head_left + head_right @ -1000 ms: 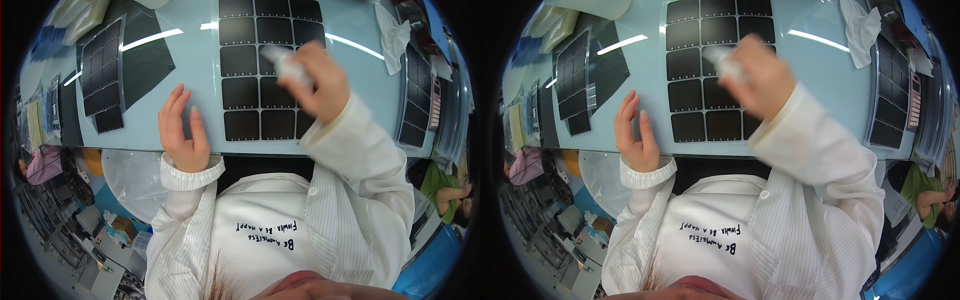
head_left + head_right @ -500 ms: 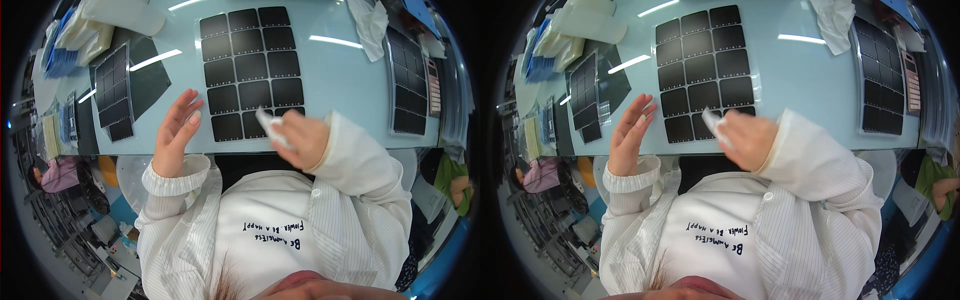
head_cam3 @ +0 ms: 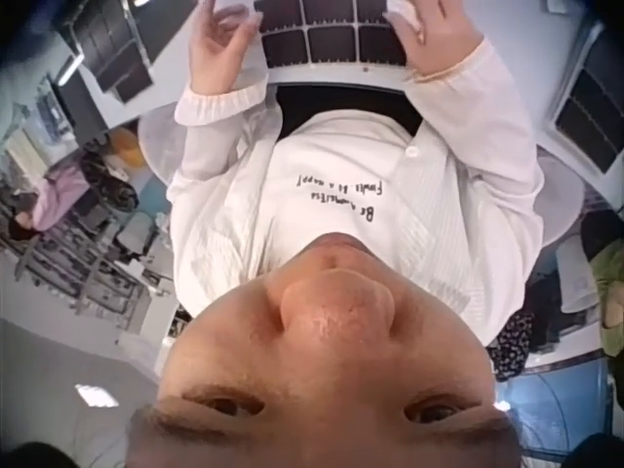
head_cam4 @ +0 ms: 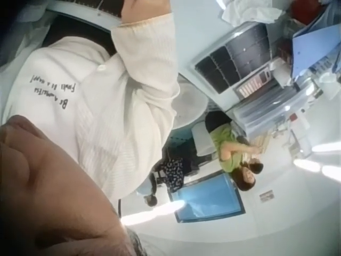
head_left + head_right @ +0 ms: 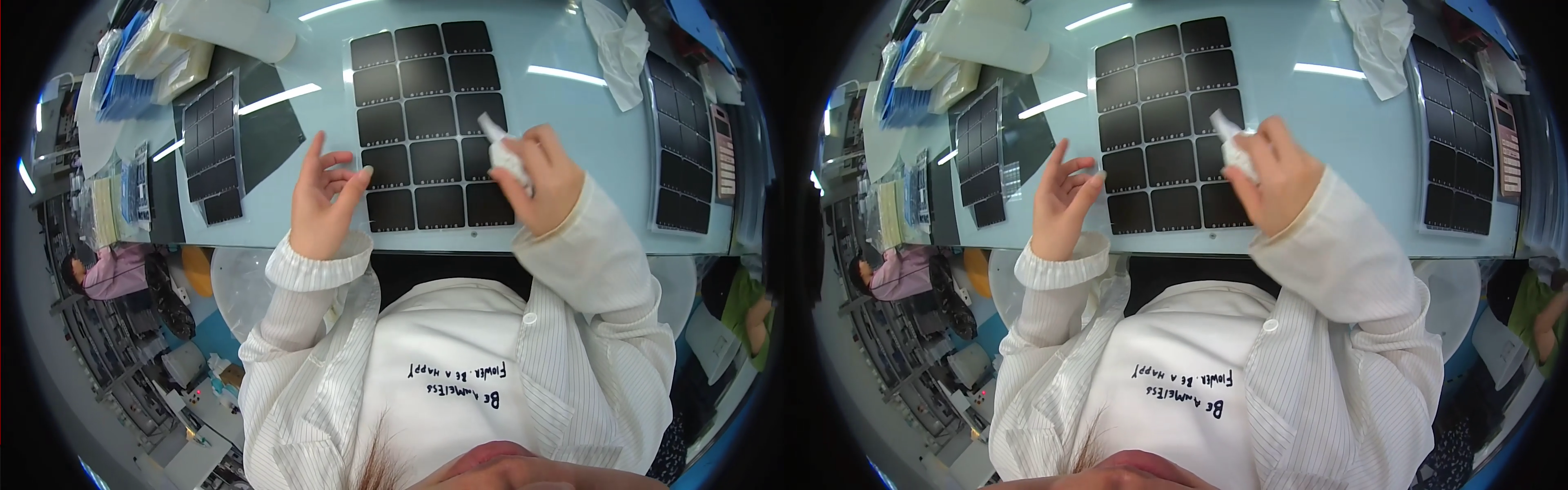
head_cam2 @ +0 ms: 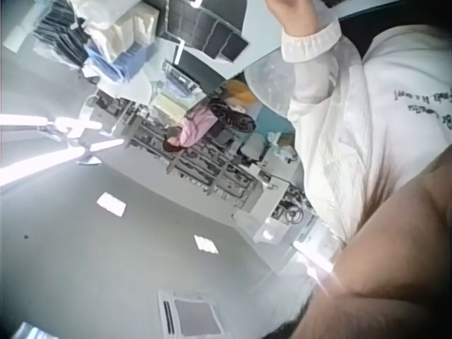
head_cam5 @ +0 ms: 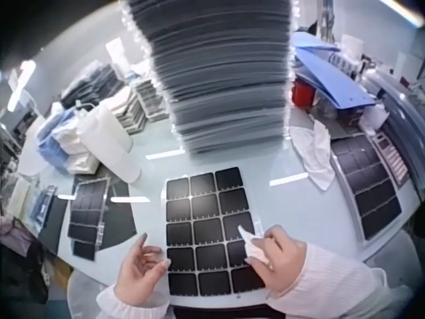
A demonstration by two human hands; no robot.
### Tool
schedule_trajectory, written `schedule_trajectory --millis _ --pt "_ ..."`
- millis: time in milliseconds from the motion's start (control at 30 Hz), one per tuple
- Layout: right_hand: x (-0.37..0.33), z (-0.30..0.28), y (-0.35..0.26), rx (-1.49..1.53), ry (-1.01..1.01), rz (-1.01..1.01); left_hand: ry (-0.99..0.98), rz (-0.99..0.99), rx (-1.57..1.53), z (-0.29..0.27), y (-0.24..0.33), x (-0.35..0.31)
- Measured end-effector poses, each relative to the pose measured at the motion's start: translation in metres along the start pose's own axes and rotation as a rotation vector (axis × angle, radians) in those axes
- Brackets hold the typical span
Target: Cleaning and inspecting small electronic grid-like components at a production station.
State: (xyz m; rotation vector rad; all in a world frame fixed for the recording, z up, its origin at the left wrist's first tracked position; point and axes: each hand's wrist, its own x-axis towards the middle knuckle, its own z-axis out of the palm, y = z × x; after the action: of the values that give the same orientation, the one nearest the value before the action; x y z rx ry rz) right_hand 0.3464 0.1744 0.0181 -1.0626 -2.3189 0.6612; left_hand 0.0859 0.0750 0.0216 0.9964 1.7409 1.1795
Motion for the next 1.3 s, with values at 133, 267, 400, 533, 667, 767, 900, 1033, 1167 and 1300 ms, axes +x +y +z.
schedule_trajectory --millis 133,267,400,533,667,767,900,1033,1167,1300 --pt "-0.007 0.002 -0.011 0.033 -0.129 -0.110 0.070 0.128 0.336 0.004 -0.012 0.005" --pt "-0.007 0.001 -0.015 0.041 -0.339 -0.183 0.052 0.114 0.436 0.001 -0.015 0.011" --pt "-0.002 -0.001 -0.002 0.142 -0.115 -0.153 0.065 0.140 0.362 0.006 -0.015 0.012" --pt "0.007 -0.015 -0.002 0.202 0.033 -0.162 0.034 0.135 0.220 0.004 -0.008 0.012" --pt "0.018 -0.032 -0.003 0.167 0.078 -0.168 -0.024 0.138 0.231 -0.005 -0.007 0.003" --pt "0.024 -0.031 -0.001 0.140 0.074 -0.169 -0.196 0.153 0.218 -0.015 -0.005 -0.012" --pt "0.029 -0.016 -0.007 0.163 -0.006 -0.237 -0.220 0.087 0.257 -0.019 0.003 -0.033" --pt "0.040 0.004 -0.021 0.141 -0.117 -0.278 -0.245 0.284 0.347 -0.020 0.001 -0.033" --pt "0.065 0.037 -0.025 0.117 -0.192 -0.328 -0.186 0.497 0.635 -0.011 0.008 -0.025" --pt "0.086 0.071 -0.022 0.094 -0.253 -0.409 -0.242 0.523 0.663 -0.010 0.001 -0.022"
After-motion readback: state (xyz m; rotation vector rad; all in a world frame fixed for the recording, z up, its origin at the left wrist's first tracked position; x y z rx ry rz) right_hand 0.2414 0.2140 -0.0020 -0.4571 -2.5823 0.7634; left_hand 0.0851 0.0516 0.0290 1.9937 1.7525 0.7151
